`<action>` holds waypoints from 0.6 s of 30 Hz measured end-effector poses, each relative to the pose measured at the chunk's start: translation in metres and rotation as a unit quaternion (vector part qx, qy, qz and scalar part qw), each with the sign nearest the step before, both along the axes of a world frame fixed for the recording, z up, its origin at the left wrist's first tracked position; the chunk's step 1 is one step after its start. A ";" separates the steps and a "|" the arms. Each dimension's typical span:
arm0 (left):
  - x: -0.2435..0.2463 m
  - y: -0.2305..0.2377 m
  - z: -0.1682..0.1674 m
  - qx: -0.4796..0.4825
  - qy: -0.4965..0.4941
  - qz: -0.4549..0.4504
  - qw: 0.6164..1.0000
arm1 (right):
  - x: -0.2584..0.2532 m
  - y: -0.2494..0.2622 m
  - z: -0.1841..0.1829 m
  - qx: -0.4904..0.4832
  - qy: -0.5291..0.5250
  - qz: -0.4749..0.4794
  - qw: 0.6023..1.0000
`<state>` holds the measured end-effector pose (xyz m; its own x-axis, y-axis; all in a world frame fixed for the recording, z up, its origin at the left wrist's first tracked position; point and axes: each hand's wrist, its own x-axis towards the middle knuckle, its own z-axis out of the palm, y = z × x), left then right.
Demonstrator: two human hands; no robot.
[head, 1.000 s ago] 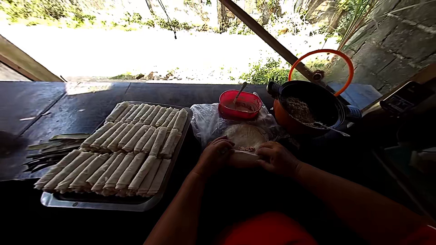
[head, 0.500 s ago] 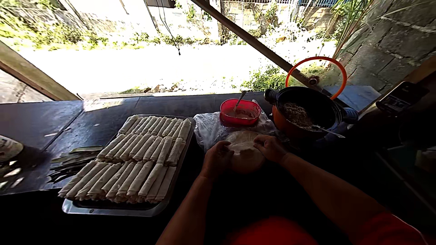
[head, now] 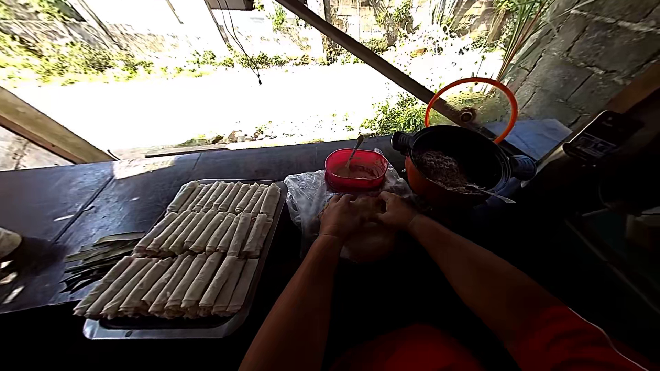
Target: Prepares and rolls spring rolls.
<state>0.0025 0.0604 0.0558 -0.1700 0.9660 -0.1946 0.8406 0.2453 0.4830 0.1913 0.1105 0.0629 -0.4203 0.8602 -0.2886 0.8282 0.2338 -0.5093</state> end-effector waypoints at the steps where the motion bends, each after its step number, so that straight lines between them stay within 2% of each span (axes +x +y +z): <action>1: -0.002 0.003 0.000 -0.012 -0.001 -0.001 1.000 | -0.001 0.002 0.001 -0.007 -0.002 0.005 1.000; 18: -0.013 -0.016 -0.018 0.009 -0.091 -0.043 0.995 | 0.008 0.004 -0.007 -0.023 0.063 0.016 0.998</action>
<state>-0.0103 0.0444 0.0378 -0.0502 0.9790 -0.1977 0.7557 0.1667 0.6334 0.1994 0.1150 0.0561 -0.4827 0.8326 -0.2716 0.7500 0.2329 -0.6191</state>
